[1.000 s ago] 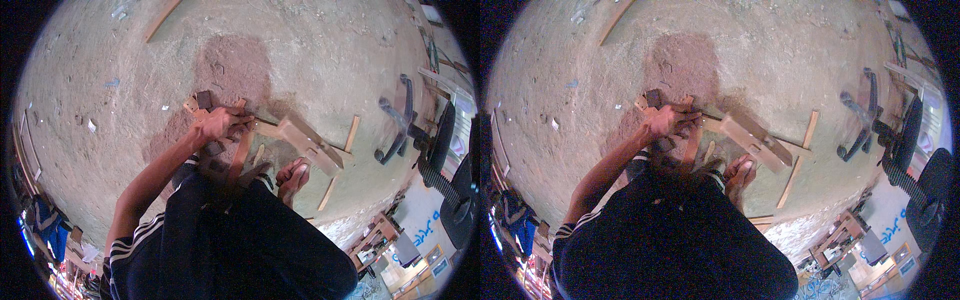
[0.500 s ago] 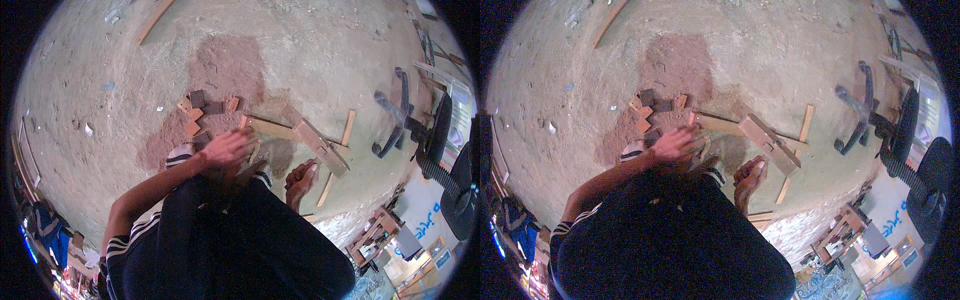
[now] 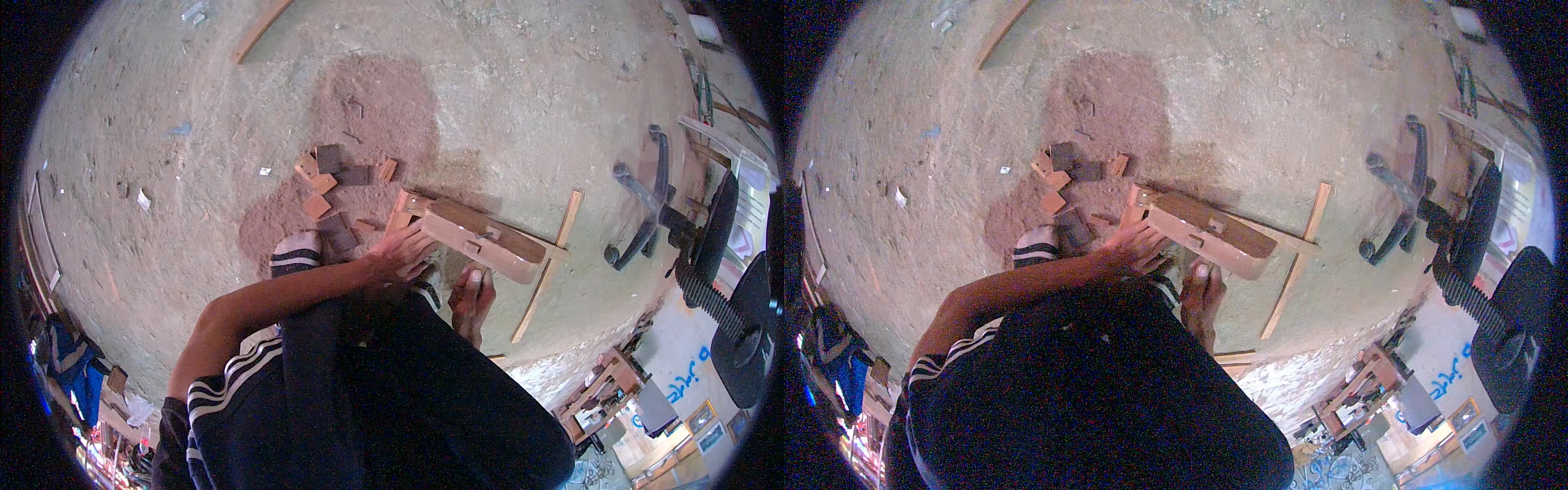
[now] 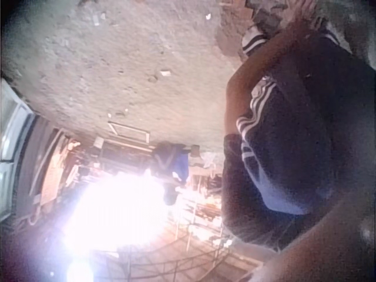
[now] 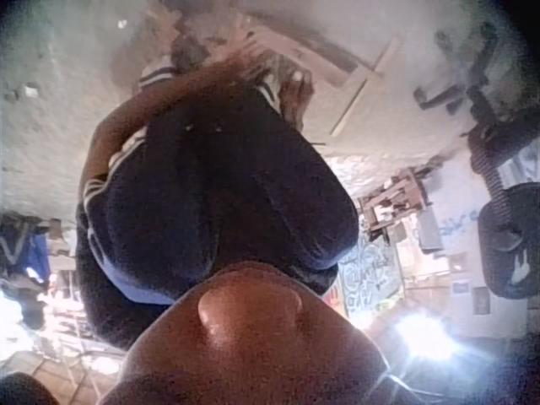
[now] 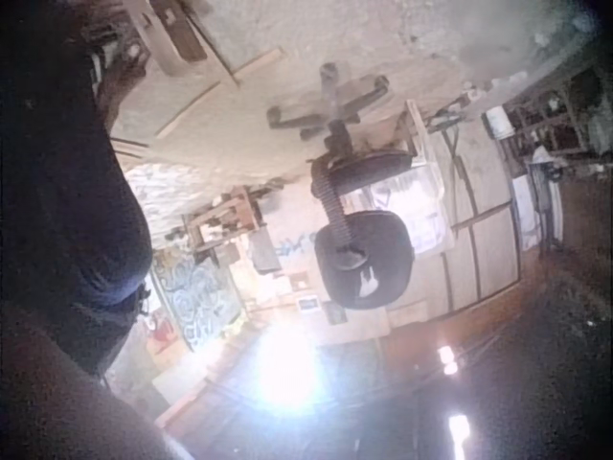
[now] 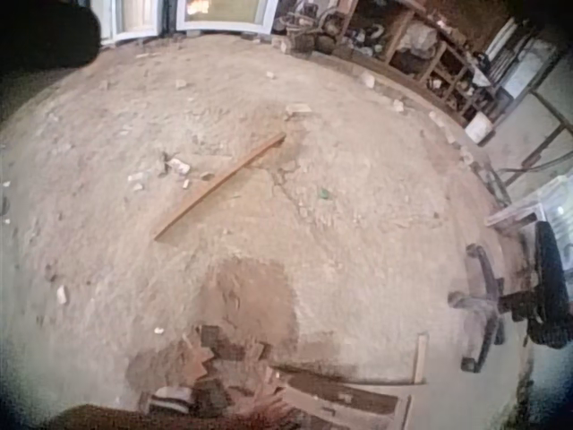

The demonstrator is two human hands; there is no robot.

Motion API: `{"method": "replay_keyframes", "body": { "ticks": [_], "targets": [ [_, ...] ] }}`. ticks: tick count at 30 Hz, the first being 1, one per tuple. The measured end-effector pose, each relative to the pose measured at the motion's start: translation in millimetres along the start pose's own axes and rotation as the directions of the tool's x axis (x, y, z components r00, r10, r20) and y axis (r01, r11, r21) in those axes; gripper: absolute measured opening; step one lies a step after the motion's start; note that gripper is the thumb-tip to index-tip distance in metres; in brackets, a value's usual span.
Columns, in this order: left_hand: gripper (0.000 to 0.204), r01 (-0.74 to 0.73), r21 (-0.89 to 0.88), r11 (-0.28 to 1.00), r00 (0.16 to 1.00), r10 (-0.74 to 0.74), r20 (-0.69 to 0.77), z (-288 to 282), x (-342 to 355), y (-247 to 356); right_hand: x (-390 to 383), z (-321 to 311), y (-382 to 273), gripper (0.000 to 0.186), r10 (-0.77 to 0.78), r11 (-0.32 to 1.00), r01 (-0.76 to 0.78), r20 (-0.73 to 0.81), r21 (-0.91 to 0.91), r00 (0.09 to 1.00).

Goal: The person assembles pieces of wood using a wooden mallet to join them together.

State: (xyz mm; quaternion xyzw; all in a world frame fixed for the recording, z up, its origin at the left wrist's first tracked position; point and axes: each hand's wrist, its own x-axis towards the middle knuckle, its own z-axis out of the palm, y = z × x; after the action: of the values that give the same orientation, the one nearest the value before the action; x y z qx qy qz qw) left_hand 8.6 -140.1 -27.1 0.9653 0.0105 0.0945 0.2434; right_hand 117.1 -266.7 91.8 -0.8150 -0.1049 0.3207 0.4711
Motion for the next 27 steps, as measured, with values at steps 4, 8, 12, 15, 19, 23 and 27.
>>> {"method": "replay_keyframes", "body": {
  "ticks": [4, 8, 12, 15, 19, 23, 27],
  "targets": [
    [0.064, 0.013, 0.025, 1.000, 0.996, -0.015, 0.084, 12, -9, 6, 1, 9, 28, 0.037, -0.094, 0.994, 0.094, 0.005, -0.062, 0.996],
    [0.075, 0.124, -0.048, 0.991, 0.987, -0.118, 0.111, 8, -7, 7, 12, 0, 48, 0.027, -0.143, 0.950, 0.181, 0.161, -0.254, 0.977],
    [0.084, 0.082, -0.192, 0.978, 0.994, -0.066, 0.093, -10, 5, -2, 17, -1, 57, 0.035, 0.063, 0.943, -0.044, -0.049, 0.329, 0.997],
    [0.087, 0.206, -0.159, 0.966, 0.927, -0.140, 0.347, -23, 6, 3, 20, -1, 62, 0.041, -0.238, 0.944, 0.233, 0.009, -0.234, 0.971],
    [0.088, 0.272, -0.248, 0.930, 0.887, -0.142, 0.439, -26, 9, 4, 17, -12, 71, 0.037, 0.043, 0.953, -0.105, 0.216, 0.284, 0.975],
    [0.090, 0.126, -0.153, 0.980, 0.981, -0.099, 0.167, -24, 8, 2, 15, -21, 75, 0.039, 0.023, 0.993, -0.034, 0.098, 0.112, 0.995],
    [0.092, 0.249, -0.158, 0.956, 0.933, -0.193, 0.302, -25, 4, 6, 17, -21, 68, 0.034, 0.004, 0.958, 0.064, 0.237, -0.278, 0.971]
  ]
}}
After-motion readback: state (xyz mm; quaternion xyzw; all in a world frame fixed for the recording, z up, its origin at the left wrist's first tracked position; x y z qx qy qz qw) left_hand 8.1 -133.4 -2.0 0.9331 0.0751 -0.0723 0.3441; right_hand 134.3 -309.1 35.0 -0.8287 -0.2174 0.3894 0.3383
